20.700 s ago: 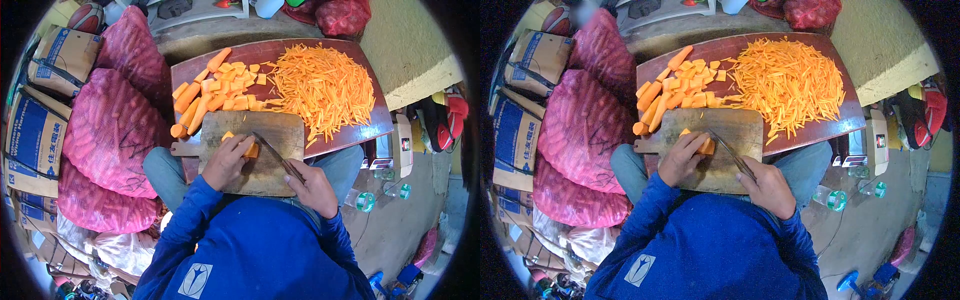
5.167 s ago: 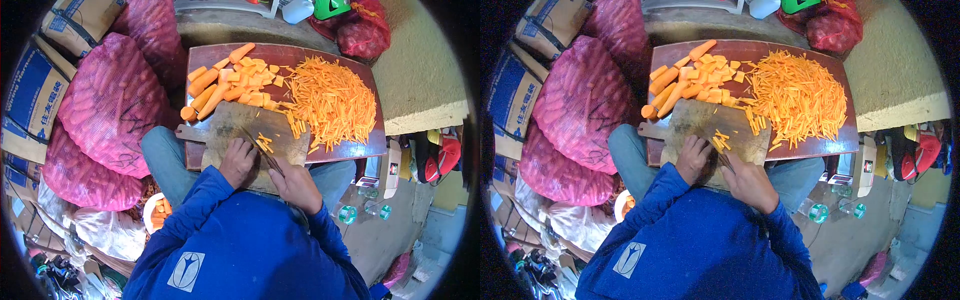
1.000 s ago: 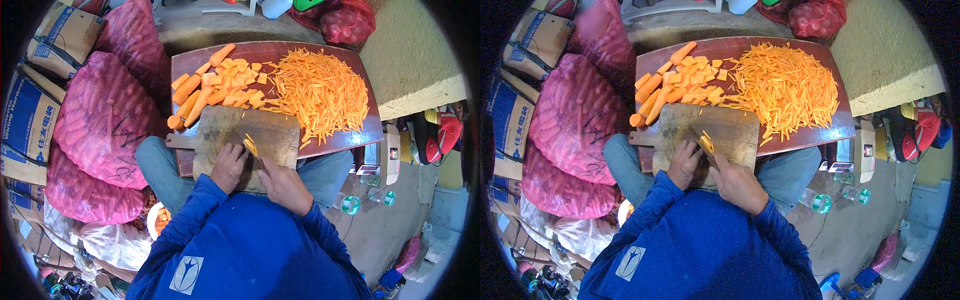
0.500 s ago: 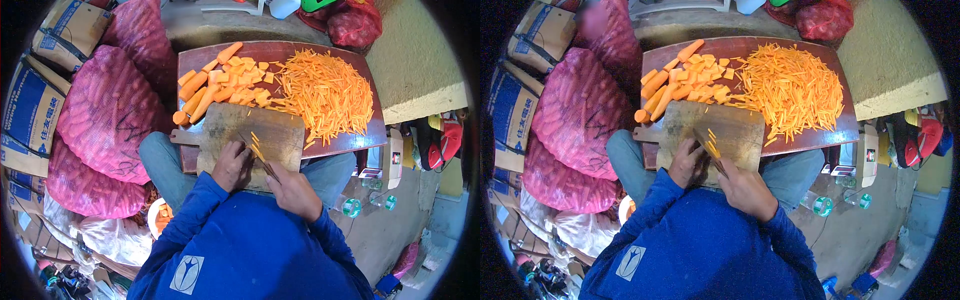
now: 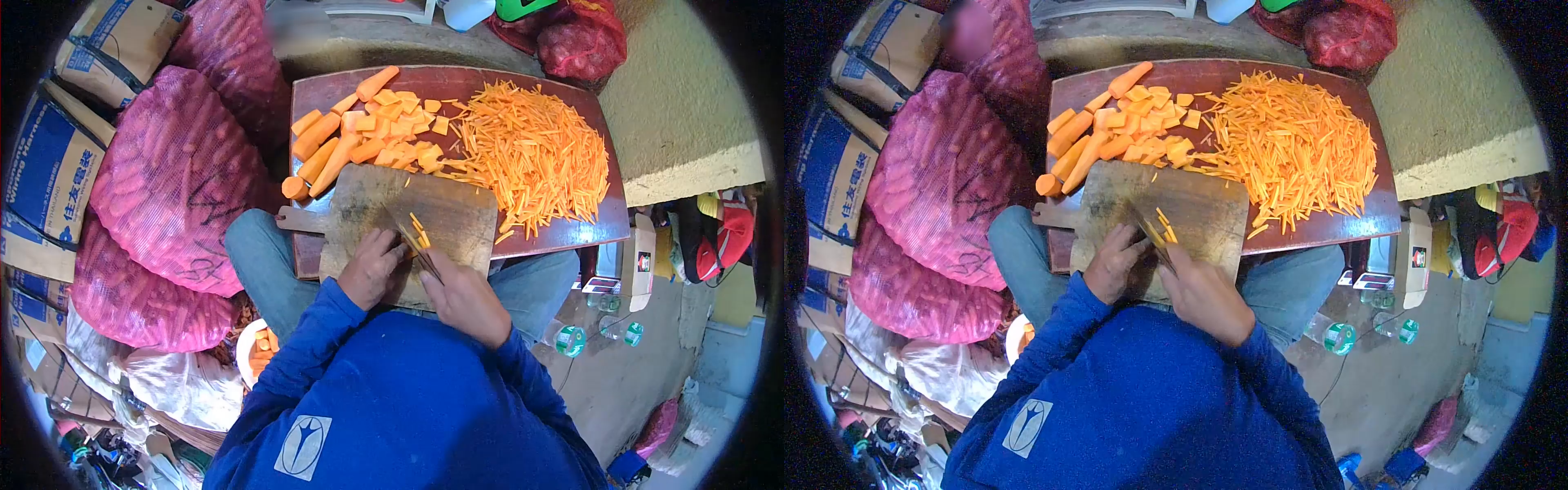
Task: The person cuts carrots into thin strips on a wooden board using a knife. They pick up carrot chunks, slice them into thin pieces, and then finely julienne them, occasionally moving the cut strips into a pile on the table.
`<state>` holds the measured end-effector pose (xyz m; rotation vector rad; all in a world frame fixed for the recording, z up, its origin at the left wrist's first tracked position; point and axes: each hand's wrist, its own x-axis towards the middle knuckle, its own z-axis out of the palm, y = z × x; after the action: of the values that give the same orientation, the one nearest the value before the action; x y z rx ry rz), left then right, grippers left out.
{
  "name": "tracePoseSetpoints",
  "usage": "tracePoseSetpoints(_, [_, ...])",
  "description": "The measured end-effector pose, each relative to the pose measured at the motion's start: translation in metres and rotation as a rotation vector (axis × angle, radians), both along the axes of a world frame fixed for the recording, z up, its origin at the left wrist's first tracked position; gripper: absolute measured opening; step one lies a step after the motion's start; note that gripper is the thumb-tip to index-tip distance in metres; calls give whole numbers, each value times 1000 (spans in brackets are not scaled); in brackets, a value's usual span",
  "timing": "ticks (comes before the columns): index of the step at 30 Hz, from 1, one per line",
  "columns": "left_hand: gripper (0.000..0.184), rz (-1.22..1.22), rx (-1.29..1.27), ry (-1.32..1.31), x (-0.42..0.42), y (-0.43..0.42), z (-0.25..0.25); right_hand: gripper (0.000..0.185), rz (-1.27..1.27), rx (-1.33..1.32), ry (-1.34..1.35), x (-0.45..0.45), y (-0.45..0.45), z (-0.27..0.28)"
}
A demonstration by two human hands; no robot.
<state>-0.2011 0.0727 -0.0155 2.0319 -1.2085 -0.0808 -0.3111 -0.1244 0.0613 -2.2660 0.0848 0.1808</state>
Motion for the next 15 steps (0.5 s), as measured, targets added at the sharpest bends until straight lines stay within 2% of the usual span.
tracePoseSetpoints(2, [46,8,-8,21,2,3,-4,38,8,-33,29,5,1,2])
tracePoseSetpoints(7, [46,-5,-6,-46,2,4,-2,32,48,-16,42,-15,0,17])
tracePoseSetpoints(11, [46,-32,13,-67,3,5,-8,32,27,-29,-51,2,5,-5])
tracePoseSetpoints(15, [45,-39,20,-96,4,7,-7,35,43,30,8,-5,-1,13])
